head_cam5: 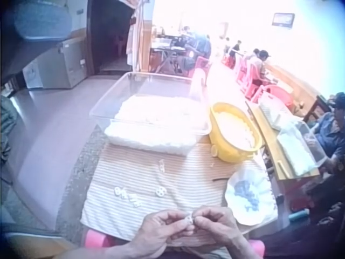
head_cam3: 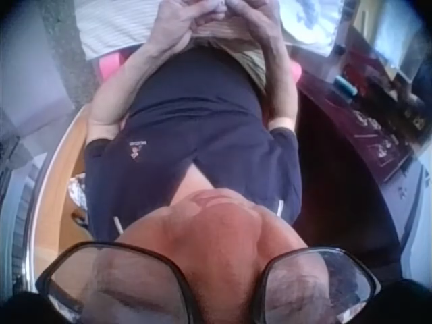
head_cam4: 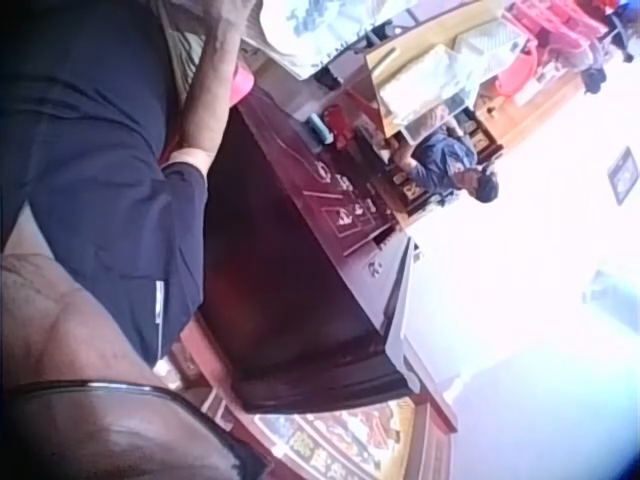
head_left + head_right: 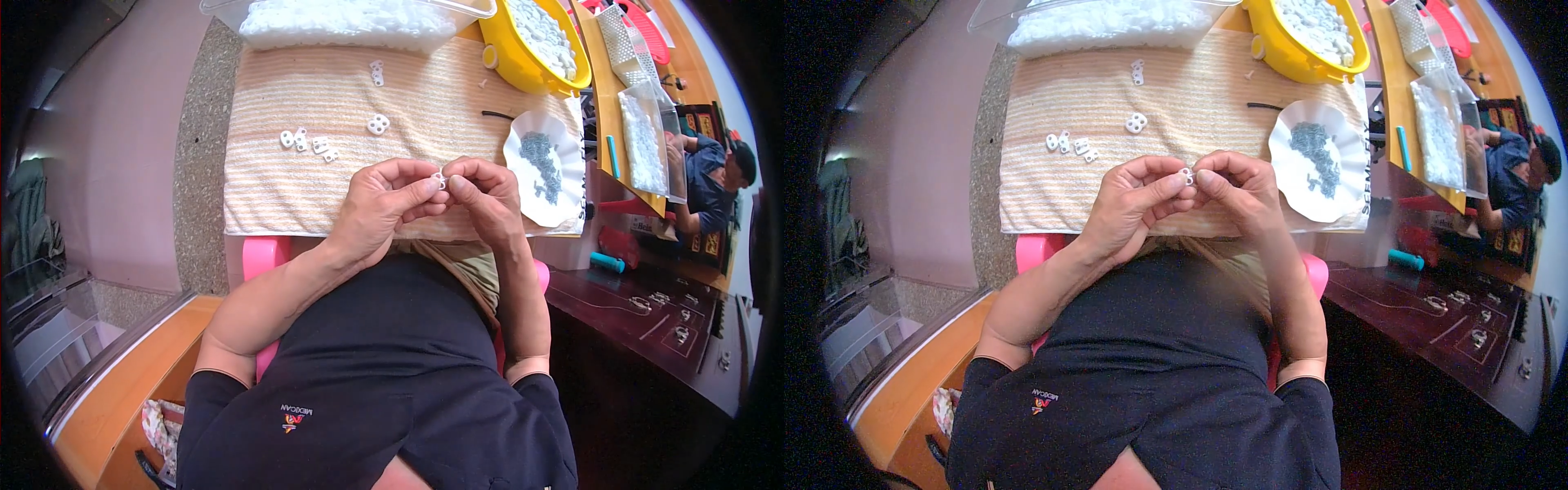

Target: Assembling small white plastic components into units by hand at a workbench.

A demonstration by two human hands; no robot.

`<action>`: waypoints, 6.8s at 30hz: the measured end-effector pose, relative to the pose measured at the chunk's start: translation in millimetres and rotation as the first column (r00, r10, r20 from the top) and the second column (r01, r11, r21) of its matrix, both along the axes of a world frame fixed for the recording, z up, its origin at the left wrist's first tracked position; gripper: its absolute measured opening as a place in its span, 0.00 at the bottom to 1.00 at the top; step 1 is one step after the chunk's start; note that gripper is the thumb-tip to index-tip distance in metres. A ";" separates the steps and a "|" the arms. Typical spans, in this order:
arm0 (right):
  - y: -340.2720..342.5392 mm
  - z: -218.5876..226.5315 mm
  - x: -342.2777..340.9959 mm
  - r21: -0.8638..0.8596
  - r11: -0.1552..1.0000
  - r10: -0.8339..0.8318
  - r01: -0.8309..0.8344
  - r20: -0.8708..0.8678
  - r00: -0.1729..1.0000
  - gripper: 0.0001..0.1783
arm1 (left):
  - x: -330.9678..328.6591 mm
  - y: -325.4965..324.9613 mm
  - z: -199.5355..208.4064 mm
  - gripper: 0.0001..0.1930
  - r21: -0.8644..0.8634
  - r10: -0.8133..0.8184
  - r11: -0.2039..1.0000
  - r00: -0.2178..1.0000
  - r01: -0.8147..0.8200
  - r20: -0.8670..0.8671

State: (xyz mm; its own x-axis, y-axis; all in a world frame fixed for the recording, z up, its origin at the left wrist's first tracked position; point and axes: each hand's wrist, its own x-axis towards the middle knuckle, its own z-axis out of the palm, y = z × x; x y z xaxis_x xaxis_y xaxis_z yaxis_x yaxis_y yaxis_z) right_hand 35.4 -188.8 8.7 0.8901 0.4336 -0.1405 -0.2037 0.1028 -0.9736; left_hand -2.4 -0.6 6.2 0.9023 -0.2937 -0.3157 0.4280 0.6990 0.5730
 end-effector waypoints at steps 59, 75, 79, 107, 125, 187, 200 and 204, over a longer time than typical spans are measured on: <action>1.9 10.3 -1.0 -0.233 0.972 0.082 -0.019 0.264 0.961 0.05 | 0.2 -0.6 -4.4 0.08 0.112 0.005 0.994 1.000 -0.007 0.020; 3.8 7.1 -0.5 -0.317 0.947 0.046 0.050 0.288 0.957 0.03 | 0.8 0.1 -3.9 0.09 0.103 0.014 0.995 0.999 -0.017 0.031; 7.9 10.0 -1.7 -0.358 0.932 0.071 0.059 0.340 0.938 0.02 | -0.7 -0.5 -5.3 0.08 0.140 0.041 0.989 0.998 -0.046 0.044; 43.2 10.8 49.0 -0.402 0.914 0.109 0.061 0.388 0.915 0.07 | -7.7 2.1 13.2 0.09 -0.050 0.129 0.991 0.989 -0.126 0.068; 84.6 7.7 58.4 -0.767 0.599 0.522 0.228 0.590 0.616 0.06 | -8.7 5.4 13.1 0.09 -0.043 0.104 0.994 0.985 -0.099 0.135; 11.8 -0.4 19.0 0.077 0.996 0.040 -0.043 0.048 0.998 0.17 | 4.5 5.2 6.6 0.08 0.060 0.197 0.978 0.980 -0.198 0.033; 11.7 3.0 18.0 0.020 1.000 0.022 -0.024 0.084 0.996 0.17 | 4.3 5.8 3.3 0.08 0.059 0.177 0.982 0.983 -0.179 0.041; 11.5 4.6 17.9 0.024 0.999 0.036 -0.038 0.087 0.996 0.18 | 4.1 6.2 4.0 0.08 0.057 0.158 0.985 0.987 -0.161 0.039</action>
State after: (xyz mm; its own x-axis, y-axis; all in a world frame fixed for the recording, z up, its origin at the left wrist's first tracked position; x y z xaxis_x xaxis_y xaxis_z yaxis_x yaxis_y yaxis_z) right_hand 53.3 -177.2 13.2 0.8817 0.4690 -0.0517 -0.1225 0.1216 -0.9850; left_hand 1.8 5.6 10.2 0.9465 -0.1266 -0.2969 0.2934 0.7206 0.6282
